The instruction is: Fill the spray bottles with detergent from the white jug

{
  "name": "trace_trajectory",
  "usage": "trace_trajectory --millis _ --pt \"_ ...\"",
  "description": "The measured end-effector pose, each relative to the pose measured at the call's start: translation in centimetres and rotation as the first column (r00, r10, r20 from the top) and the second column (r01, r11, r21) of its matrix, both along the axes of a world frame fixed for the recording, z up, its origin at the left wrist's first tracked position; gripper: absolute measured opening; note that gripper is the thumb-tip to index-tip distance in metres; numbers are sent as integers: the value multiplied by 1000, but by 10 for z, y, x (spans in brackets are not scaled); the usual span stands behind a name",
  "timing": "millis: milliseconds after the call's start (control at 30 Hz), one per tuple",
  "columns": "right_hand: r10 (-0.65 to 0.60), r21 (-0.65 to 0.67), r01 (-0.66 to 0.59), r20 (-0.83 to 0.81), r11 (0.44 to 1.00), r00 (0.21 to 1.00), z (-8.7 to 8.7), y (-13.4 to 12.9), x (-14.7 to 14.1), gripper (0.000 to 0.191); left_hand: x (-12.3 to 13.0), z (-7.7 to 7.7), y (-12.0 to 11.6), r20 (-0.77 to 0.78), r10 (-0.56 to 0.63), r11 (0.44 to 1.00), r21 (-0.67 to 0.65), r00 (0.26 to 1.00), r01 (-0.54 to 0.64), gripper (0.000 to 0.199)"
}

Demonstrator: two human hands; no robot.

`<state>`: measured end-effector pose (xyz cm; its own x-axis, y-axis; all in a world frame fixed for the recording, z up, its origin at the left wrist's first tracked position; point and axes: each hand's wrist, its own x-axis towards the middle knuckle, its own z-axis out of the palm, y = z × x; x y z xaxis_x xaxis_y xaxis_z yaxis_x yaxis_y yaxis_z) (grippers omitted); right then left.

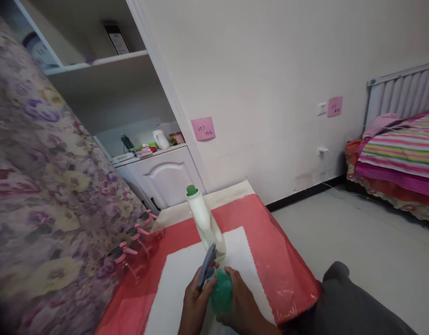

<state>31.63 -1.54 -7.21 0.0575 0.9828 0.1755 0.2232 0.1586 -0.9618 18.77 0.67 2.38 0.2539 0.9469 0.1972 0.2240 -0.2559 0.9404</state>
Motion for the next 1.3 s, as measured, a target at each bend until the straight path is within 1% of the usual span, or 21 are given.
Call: trace_trajectory --millis 100,200,300,367,467,567,700,833,967,1033,1100,1200,1300 --pt "14 18 -13 -20 1000 1000 6 -1 2 94 -2 2 2 -6 -45 999 -7 999 45 36" --pt "22 6 -22 -44 1000 999 10 -2 3 93 -6 4 6 -21 -97 995 1 995 97 34" --pt "27 -15 -28 -48 999 998 8 -1 3 95 -8 5 11 -20 -149 989 8 989 149 33" --pt "31 -23 -32 -51 999 998 5 0 3 97 -8 4 13 -9 -160 987 0 987 160 32" --pt "38 8 -38 -58 999 998 5 2 4 97 -8 2 14 14 -146 989 -18 989 146 33" --pt "67 82 -62 -68 995 995 14 1 7 93 -9 4 12 30 -95 995 -29 995 96 34" --pt "104 160 -89 -87 983 991 29 -3 11 93 -13 13 7 57 -44 998 -42 997 46 36" --pt "148 224 -120 -113 967 983 41 -8 13 93 -13 22 -1 101 -32 998 -58 994 39 39" --pt "166 272 -123 -144 954 976 51 -14 15 91 -8 27 -8 179 -23 998 -57 984 34 44" --pt "187 299 -129 -172 945 967 55 -16 16 90 -6 29 -10 212 -32 997 -62 977 46 43" --pt "212 300 -140 -222 943 952 57 -16 17 87 -5 32 -11 235 -42 996 -67 971 59 40" --pt "237 251 -159 -320 955 917 54 -16 19 85 -5 35 -11 255 -49 996 -64 966 68 37" --pt "285 234 -200 -422 951 861 51 -14 20 85 -4 37 -10 296 -57 994 -76 953 83 38"
